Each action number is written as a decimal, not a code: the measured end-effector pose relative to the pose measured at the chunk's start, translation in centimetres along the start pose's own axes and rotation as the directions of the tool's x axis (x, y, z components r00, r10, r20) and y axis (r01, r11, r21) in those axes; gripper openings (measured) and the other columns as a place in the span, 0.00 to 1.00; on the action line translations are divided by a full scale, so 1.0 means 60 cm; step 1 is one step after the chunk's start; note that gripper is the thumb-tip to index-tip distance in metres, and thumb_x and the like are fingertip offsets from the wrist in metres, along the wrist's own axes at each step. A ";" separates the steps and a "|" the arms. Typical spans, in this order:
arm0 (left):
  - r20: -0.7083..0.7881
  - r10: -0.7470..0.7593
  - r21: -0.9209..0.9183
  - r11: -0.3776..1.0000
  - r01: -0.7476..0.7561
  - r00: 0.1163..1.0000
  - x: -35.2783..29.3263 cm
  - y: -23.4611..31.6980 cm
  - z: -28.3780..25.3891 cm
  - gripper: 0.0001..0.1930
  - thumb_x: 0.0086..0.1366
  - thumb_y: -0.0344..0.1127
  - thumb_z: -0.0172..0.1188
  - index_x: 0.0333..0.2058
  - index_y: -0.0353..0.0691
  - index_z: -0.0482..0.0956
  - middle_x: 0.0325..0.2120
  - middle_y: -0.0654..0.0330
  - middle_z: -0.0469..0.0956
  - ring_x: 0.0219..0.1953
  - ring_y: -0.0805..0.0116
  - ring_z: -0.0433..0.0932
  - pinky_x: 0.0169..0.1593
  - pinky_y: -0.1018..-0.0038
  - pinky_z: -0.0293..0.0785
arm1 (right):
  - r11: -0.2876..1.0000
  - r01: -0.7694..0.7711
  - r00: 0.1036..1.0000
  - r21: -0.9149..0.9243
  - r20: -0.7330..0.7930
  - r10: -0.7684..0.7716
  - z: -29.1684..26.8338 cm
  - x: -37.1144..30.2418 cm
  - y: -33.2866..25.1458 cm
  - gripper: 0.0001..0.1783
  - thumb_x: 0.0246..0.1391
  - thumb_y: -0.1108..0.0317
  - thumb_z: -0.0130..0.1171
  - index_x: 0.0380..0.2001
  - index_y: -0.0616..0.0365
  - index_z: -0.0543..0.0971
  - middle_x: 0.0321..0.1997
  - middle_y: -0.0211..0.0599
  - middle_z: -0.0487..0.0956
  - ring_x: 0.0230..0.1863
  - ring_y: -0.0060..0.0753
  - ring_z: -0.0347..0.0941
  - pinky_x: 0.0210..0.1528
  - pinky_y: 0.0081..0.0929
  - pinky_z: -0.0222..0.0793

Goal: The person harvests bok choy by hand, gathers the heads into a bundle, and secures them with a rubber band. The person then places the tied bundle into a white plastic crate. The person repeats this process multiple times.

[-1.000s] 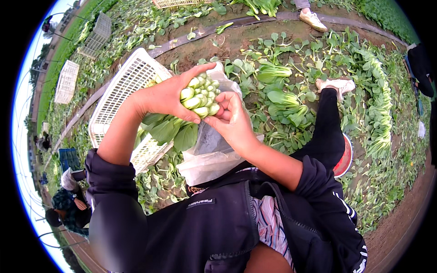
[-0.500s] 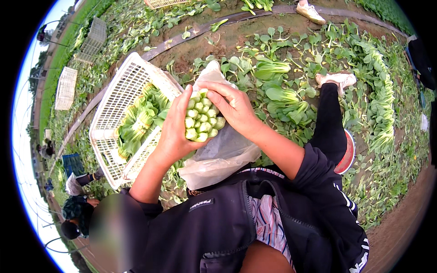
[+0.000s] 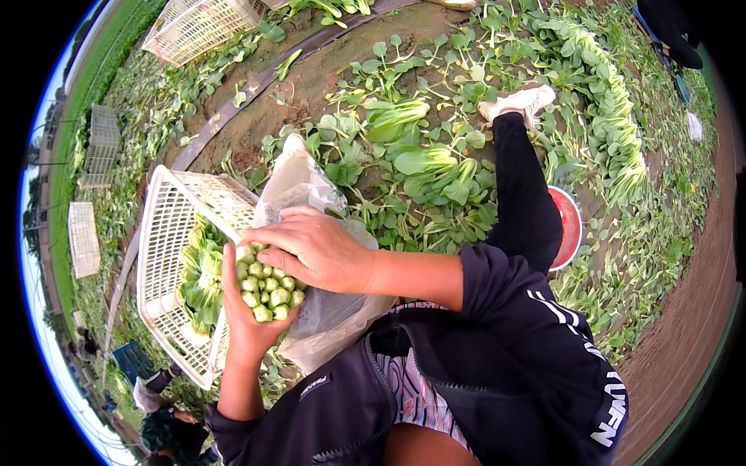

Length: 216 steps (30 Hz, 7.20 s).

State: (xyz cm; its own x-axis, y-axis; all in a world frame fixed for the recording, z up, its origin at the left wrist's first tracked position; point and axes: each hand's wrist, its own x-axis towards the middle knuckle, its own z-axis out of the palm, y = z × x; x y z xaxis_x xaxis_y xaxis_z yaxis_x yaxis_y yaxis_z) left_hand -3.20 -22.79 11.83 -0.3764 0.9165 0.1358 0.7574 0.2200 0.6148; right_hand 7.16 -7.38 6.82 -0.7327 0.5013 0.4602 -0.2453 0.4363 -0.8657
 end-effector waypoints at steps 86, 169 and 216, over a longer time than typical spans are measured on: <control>-0.102 0.048 -0.249 0.966 -0.072 0.994 0.011 -0.051 0.013 0.60 0.42 0.39 0.72 0.66 0.43 0.36 0.59 0.42 0.60 0.57 0.49 0.66 0.62 0.55 0.60 | 0.407 -0.553 0.090 0.727 -0.433 0.897 -0.363 -0.260 0.424 0.11 0.49 0.65 0.66 0.35 0.56 0.78 0.22 0.25 0.70 0.18 0.18 0.60 0.20 0.23 0.63; 0.006 0.108 -0.174 0.979 -0.106 0.994 0.045 -0.016 0.011 0.62 0.38 0.30 0.72 0.67 0.39 0.37 0.64 0.44 0.53 0.62 0.52 0.62 0.64 0.60 0.58 | 0.934 -0.293 0.950 0.206 -0.048 0.309 -0.255 0.057 0.118 0.18 0.52 0.77 0.60 0.48 0.55 0.78 0.45 0.27 0.77 0.43 0.17 0.71 0.48 0.18 0.68; -0.420 0.067 -0.457 0.846 -0.274 0.905 -0.051 -0.087 0.012 0.69 0.38 0.31 0.76 0.66 0.38 0.26 0.57 0.47 0.64 0.58 0.55 0.67 0.64 0.61 0.59 | 0.998 -0.011 1.000 0.057 0.021 0.010 0.079 0.038 -0.071 0.15 0.55 0.74 0.57 0.47 0.58 0.72 0.44 0.42 0.78 0.47 0.41 0.76 0.49 0.31 0.69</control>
State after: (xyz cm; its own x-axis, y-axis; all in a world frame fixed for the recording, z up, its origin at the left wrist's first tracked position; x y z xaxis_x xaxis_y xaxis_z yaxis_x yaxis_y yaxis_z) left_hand -5.63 -26.50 7.65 -0.5142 0.7040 0.4900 0.5002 -0.2179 0.8380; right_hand 3.55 -11.64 10.63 -0.7484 0.4899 0.4472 -0.2729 0.3872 -0.8807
